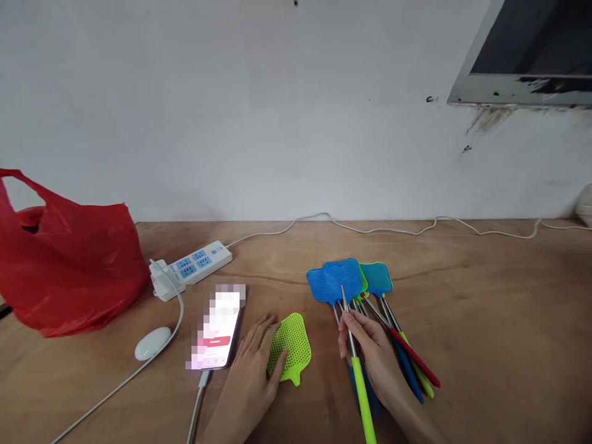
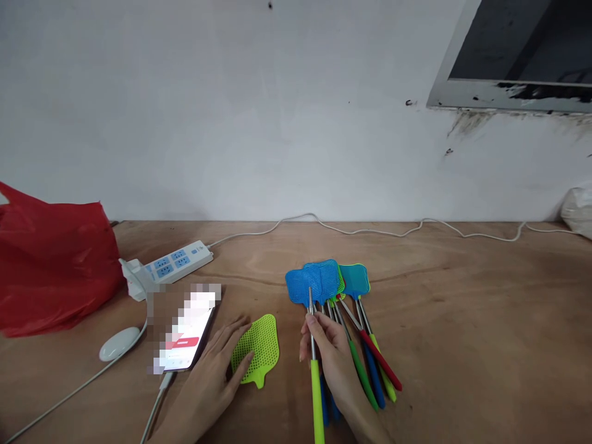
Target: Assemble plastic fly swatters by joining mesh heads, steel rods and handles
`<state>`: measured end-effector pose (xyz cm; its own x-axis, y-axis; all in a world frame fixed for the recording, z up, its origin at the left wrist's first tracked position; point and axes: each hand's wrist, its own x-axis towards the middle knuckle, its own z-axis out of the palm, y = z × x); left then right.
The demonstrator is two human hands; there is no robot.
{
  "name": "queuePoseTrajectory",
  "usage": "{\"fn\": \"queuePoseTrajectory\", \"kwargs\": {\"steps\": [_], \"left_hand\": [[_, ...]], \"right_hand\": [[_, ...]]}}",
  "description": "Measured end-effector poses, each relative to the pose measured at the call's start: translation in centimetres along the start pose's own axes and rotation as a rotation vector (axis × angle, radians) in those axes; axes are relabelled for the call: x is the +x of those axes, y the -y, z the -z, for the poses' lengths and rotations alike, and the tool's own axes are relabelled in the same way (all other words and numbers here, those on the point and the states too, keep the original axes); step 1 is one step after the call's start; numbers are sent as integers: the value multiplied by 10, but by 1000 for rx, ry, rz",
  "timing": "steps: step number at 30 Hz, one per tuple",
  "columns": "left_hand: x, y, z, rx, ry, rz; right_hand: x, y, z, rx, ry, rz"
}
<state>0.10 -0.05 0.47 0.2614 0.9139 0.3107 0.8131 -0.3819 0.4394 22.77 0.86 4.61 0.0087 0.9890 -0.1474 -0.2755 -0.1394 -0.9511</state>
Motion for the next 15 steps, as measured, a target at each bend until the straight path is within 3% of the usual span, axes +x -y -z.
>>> {"fn": "queuePoseTrajectory", "kwargs": {"steps": [7,15], "left_hand": [[0,-3,23,-84,179,31],[12,-18,28,-82,280,131]], "right_hand": [[-1,-4,2,-19,2,1],[-2,-4,2,-15,5,-23]]}}
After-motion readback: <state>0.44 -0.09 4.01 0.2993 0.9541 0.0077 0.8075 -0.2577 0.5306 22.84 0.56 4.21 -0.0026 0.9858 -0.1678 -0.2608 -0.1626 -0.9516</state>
